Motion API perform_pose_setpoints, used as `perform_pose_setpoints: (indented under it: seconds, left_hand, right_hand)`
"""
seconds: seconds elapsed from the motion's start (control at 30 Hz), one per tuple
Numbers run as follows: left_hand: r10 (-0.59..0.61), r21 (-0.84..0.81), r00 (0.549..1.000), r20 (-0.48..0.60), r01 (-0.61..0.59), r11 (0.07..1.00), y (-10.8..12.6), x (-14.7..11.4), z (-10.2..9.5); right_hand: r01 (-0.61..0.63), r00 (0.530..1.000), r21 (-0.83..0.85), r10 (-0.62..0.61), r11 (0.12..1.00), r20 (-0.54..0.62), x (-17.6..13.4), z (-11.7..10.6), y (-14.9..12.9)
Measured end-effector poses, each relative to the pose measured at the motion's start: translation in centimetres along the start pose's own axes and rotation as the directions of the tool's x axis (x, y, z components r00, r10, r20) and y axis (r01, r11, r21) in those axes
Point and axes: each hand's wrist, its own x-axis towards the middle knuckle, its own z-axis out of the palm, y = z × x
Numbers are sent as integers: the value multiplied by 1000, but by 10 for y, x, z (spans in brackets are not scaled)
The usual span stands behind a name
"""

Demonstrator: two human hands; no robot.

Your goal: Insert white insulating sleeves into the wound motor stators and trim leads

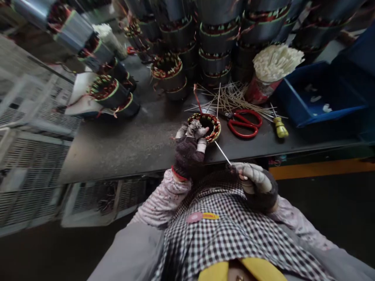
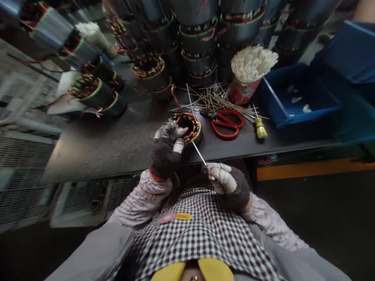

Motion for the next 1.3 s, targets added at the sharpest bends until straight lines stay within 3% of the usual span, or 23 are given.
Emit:
perform_pose_setpoints:
  seconds: [0.17, 0.3, 0.43, 0.6, 0.7, 0.77, 0.83, 0.9, 1.1, 1.2, 1.3]
  left_hand:
    - [-121, -17, 992, -38, 121, 993, 7, 5, 5]
    - [-124, -87, 992, -30, 121, 989, 9, 4, 7]
    - [29, -7, 994, -103, -30, 1000, 6, -1, 8]
    - [-54, -45, 996, -76, 51, 998, 6, -1, 9]
    - [-185, -281, 982, -36, 168, 945, 6, 2, 13]
    - [-225, -418, 974, -31, 192, 888, 5, 4, 14]
    - [-176, -423, 982, -63, 133, 896, 4, 5, 12]
    - [-88, -360, 992, -95, 49, 932, 4, 6, 9]
    - [-22, -339, 993, -113, -17, 941, 5, 7, 3]
    - [-4, -340, 994, -106, -33, 940, 5, 7, 3]
    - [11, -313, 999, -53, -27, 949, 2, 8, 0]
  right_hand:
    - [189, 982, -98, -191, 977, -6, 53, 11, -1]
    - [289, 953, -92, -296, 953, -70, 48, 7, -2]
    - [277, 955, -78, -283, 958, -83, 23, -2, -5]
    - [235, 970, -74, -239, 969, -49, 42, 11, -1]
    - [137, 990, 48, -137, 989, -19, 62, 19, 4]
    - [-36, 999, 204, 29, 978, 34, 72, 21, 5]
    - [-220, 975, 328, 199, 919, 97, 79, 20, 3]
    - [-303, 953, 351, 269, 886, 143, 85, 19, -1]
    - [-196, 968, 98, 177, 976, 179, 105, 18, -6]
    - [-180, 956, -35, 183, 983, 231, 110, 20, -7]
    - [-85, 974, -152, 114, 985, 197, 110, 21, -9]
